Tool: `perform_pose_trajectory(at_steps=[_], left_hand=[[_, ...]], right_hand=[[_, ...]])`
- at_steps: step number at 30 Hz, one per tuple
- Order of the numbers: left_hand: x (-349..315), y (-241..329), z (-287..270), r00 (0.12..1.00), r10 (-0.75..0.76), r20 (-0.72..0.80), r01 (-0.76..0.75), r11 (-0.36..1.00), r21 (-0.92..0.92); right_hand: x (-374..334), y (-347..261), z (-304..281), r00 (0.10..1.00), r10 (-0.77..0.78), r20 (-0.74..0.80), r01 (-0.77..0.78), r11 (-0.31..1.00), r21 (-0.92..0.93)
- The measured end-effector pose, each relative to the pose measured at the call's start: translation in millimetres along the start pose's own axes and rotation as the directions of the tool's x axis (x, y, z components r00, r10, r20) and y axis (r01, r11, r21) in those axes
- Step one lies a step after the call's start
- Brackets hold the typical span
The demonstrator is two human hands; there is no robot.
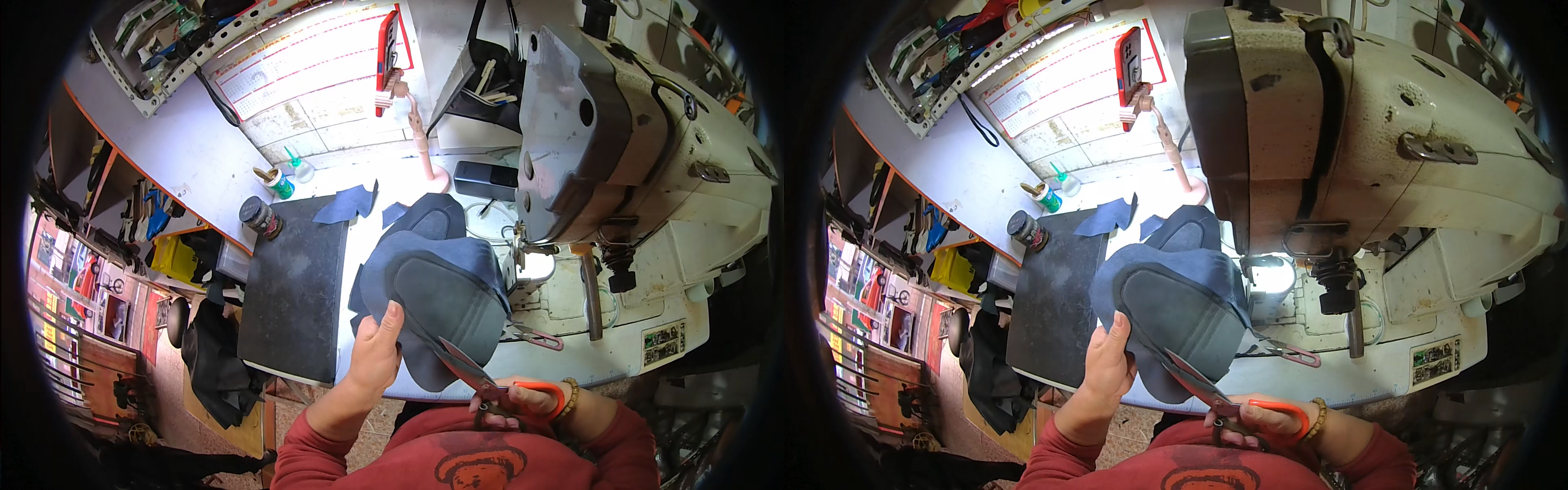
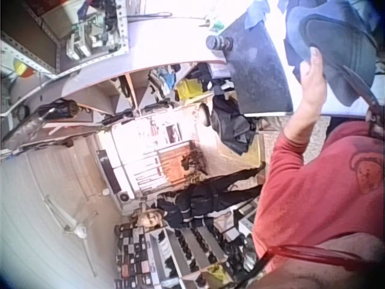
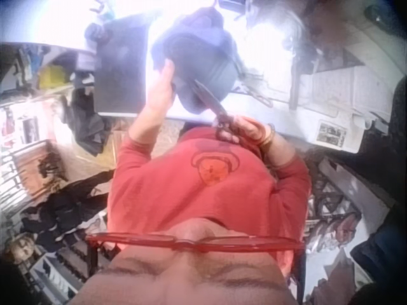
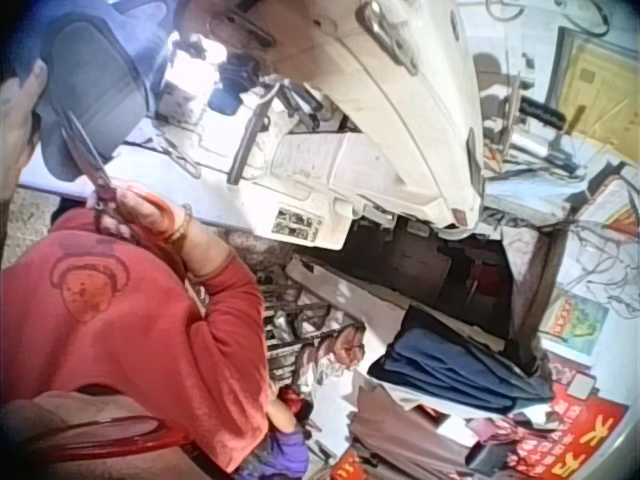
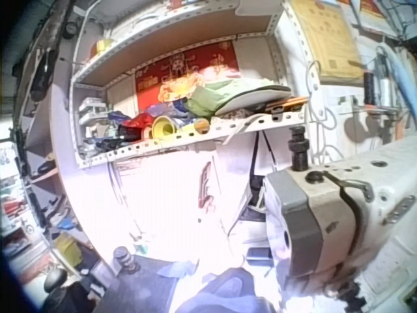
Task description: The person sews a black fabric piece on a sewing machine, then uses scissors to trim excess material and threads. The person handles the fabric with both hands, aligning it under the needle and cutting along the edges.
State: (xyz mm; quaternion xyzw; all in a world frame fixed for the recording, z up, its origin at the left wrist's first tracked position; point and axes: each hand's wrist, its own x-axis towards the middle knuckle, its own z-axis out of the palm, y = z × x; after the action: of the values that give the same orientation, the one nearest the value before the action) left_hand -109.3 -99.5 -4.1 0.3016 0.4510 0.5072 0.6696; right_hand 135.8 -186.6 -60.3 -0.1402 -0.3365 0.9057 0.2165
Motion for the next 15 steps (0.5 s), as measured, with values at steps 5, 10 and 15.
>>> perform_pose_trajectory(at_steps=[5,10,15], left_hand=[[1,-7,6,0.991,0.126,0.040,-0.126,0.992,-0.008],[2,-1,0,0.982,0.116,0.150,-0.124,0.991,0.044],[5,13,-21,0.835,0.064,0.547,-0.171,0.974,0.147]], right_hand=[[-3,0,-2,1.000,0.023,-0.011,-0.023,1.000,0.008],[-2,1,-3,0.998,0.046,-0.036,-0.044,0.997,0.071],[-4,1,-6,1.000,0.022,-0.005,-0.021,0.996,0.092]])
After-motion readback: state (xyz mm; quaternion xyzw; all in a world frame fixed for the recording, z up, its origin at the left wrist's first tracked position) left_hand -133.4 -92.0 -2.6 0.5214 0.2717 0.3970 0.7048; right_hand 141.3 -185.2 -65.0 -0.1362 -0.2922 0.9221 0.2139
